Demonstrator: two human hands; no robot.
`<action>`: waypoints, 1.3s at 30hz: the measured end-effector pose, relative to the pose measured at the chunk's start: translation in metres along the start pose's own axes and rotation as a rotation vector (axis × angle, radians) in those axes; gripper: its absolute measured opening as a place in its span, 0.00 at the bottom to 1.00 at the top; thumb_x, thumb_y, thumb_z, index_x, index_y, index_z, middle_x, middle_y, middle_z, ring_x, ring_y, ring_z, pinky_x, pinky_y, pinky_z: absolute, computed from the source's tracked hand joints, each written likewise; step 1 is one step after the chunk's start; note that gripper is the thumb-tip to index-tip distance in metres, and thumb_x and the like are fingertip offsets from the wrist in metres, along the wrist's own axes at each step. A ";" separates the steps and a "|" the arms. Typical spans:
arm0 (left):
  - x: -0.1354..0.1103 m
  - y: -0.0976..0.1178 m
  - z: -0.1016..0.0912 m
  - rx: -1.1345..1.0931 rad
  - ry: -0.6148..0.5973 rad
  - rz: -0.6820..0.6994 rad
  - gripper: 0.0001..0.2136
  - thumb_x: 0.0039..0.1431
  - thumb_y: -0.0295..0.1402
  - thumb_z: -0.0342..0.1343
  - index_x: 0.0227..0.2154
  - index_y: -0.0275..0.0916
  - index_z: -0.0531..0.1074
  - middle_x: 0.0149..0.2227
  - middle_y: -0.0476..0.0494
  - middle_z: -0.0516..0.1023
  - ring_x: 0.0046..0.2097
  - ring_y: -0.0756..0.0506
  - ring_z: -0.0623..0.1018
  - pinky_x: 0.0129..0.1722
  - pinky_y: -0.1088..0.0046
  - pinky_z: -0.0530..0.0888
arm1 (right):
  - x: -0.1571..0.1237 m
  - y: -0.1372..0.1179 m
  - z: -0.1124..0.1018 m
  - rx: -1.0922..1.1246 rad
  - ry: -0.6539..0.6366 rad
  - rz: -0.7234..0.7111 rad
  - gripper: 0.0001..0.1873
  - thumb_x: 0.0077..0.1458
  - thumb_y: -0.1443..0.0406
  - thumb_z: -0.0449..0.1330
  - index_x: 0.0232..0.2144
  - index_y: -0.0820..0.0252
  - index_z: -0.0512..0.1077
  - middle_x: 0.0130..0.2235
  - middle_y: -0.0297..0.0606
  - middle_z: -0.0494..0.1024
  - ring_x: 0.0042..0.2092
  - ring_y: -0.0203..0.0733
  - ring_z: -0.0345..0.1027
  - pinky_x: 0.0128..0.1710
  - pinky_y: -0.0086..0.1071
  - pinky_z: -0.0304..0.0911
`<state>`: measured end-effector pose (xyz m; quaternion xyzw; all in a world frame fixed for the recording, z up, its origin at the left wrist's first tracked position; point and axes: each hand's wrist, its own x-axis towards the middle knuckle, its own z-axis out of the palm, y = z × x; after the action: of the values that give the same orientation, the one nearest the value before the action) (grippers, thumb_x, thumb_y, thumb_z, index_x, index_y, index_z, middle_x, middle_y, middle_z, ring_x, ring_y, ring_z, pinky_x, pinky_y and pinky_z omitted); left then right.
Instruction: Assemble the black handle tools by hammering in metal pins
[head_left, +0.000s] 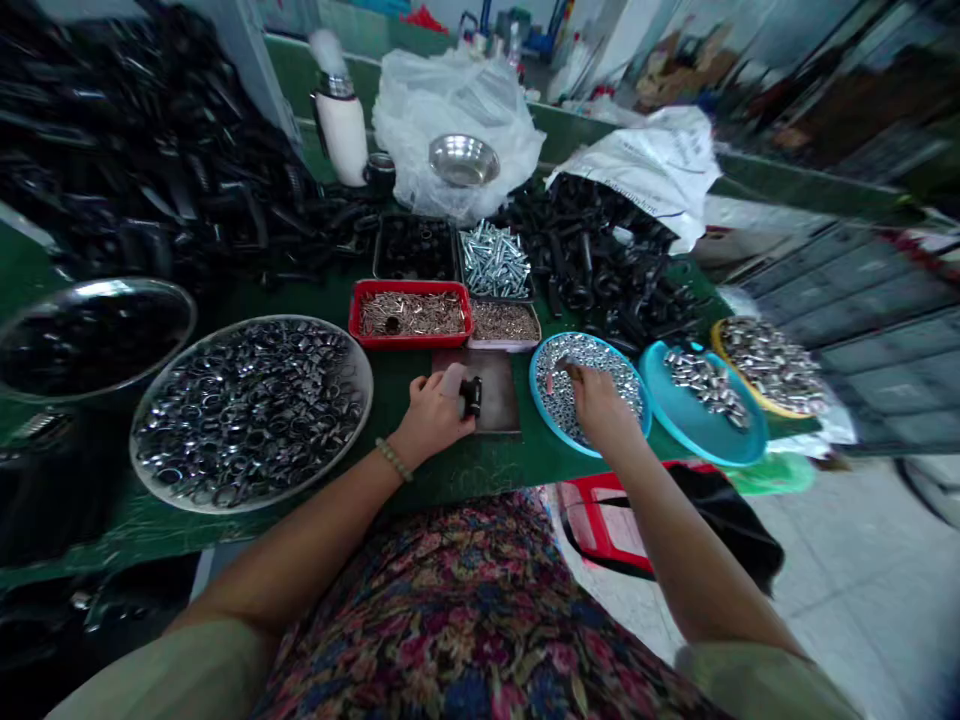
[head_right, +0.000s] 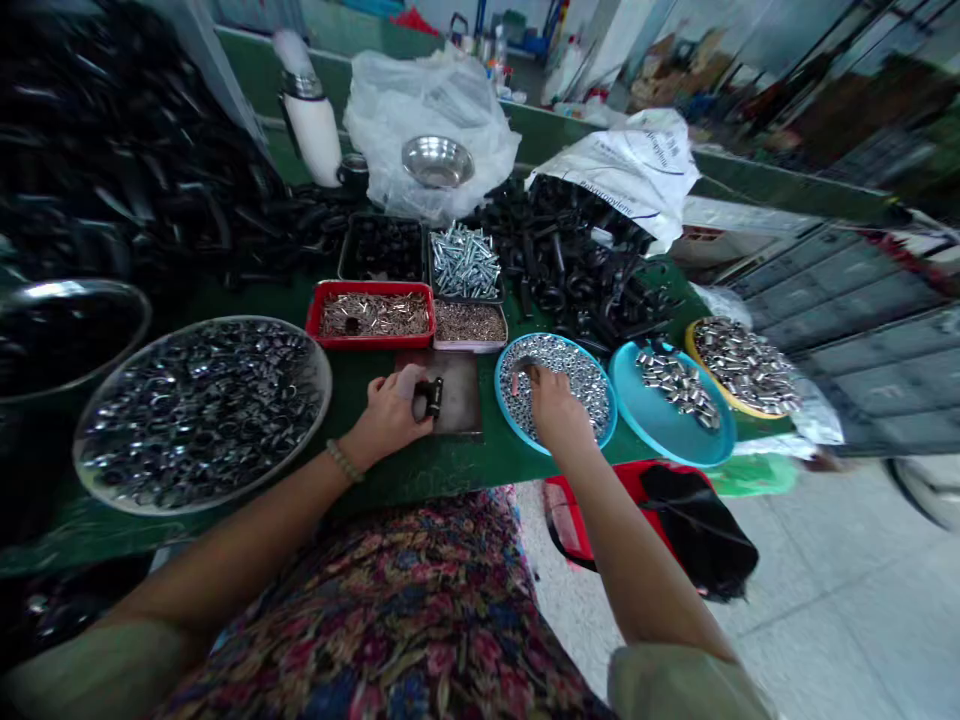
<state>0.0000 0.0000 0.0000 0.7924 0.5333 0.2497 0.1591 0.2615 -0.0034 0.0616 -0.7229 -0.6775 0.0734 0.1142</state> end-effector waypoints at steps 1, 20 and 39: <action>0.000 0.000 -0.001 -0.005 -0.003 -0.005 0.27 0.49 0.37 0.57 0.53 0.38 0.59 0.48 0.40 0.74 0.52 0.38 0.71 0.52 0.58 0.58 | -0.002 -0.017 0.001 0.057 -0.053 -0.104 0.18 0.64 0.64 0.45 0.52 0.65 0.65 0.51 0.56 0.73 0.50 0.57 0.71 0.48 0.50 0.66; 0.026 0.008 -0.018 -0.533 -0.150 -0.190 0.17 0.51 0.35 0.55 0.45 0.41 0.74 0.48 0.37 0.76 0.55 0.35 0.70 0.60 0.50 0.57 | 0.004 0.037 0.013 -0.209 -0.040 0.243 0.22 0.66 0.56 0.45 0.58 0.53 0.62 0.51 0.46 0.72 0.44 0.48 0.72 0.43 0.40 0.66; 0.040 0.062 -0.040 -1.343 0.255 -0.638 0.39 0.34 0.25 0.68 0.52 0.48 0.60 0.32 0.52 0.78 0.28 0.49 0.79 0.29 0.75 0.78 | 0.055 0.265 -0.018 0.268 0.244 0.410 0.14 0.52 0.65 0.62 0.43 0.61 0.72 0.39 0.42 0.77 0.44 0.46 0.71 0.47 0.40 0.66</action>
<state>0.0369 0.0126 0.0744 0.2973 0.4841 0.5527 0.6097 0.5249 0.0358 0.0120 -0.8269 -0.4824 0.0961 0.2724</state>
